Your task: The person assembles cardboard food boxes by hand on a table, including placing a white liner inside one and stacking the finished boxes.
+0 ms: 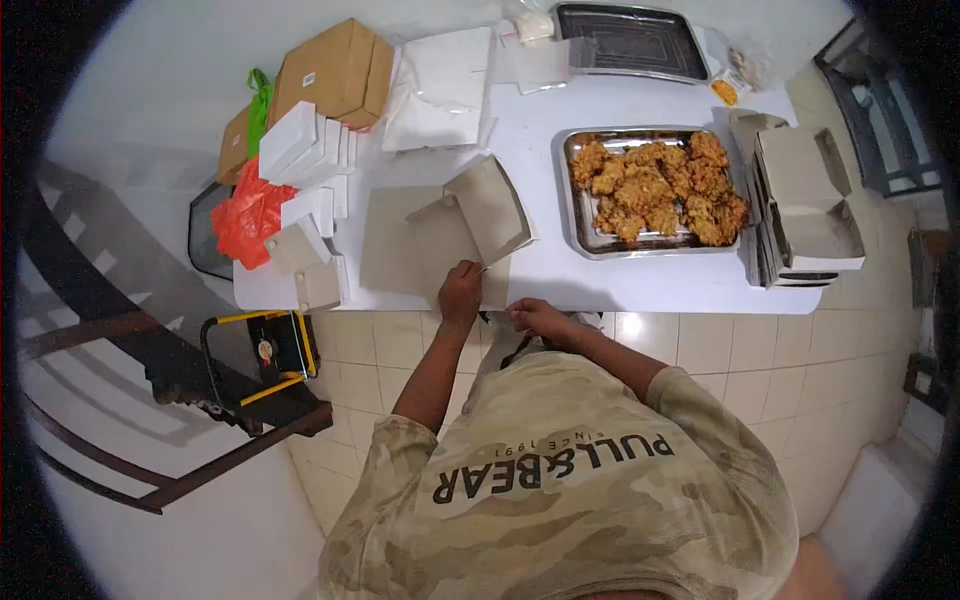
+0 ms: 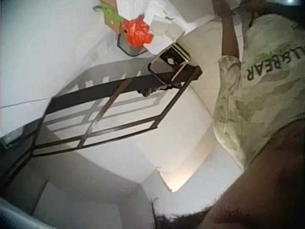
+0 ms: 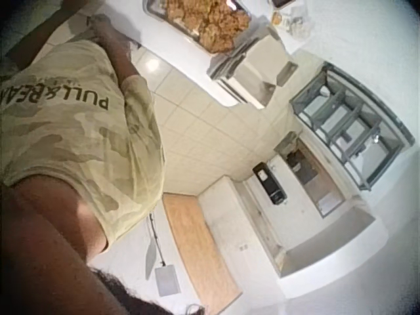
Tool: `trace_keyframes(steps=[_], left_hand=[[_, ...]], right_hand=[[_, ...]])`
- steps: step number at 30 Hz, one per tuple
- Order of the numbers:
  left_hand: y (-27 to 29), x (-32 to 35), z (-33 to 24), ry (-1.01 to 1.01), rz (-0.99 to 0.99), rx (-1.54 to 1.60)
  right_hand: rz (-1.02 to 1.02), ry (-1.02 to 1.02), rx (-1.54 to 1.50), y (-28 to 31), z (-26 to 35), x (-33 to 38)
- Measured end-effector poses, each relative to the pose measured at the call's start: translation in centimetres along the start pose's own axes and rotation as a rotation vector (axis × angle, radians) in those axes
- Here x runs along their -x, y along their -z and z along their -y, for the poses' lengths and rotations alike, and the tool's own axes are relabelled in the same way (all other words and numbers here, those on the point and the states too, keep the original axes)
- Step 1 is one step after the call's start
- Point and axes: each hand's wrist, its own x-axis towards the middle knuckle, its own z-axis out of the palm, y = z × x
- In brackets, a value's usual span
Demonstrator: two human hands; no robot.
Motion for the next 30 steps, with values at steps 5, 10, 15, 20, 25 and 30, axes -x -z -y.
trace_keyframes(steps=[5, 10, 15, 20, 25, 30], left_hand=[[-0.6, 0.1, 1.6, -0.057, -0.100, 0.060], [-0.2, -0.9, 0.8, 0.089, 0.095, -0.015], [-0.4, -1.8, 3.0, -0.018, 0.205, 0.260], [-0.8, -2.4, 4.4, -0.090, 0.271, 0.360], [2.0, -1.6, 9.1, -0.205, 0.063, 0.719], [7.3, 0.9, 11.6, -0.430, 0.314, 0.428]], right_hand=[[0.009, 0.022, -0.018, 0.4, 0.4, -0.7], [-0.022, -0.002, -0.023, 0.2, 0.2, -0.7], [-0.090, -0.095, -0.241, -2.6, 2.0, 0.2], [-0.204, 0.107, -0.220, -5.2, 3.0, -0.9], [-0.511, 0.179, -0.222, -8.2, 3.9, -2.0], [-0.661, 0.018, -0.237, -11.1, 4.4, -4.7]])
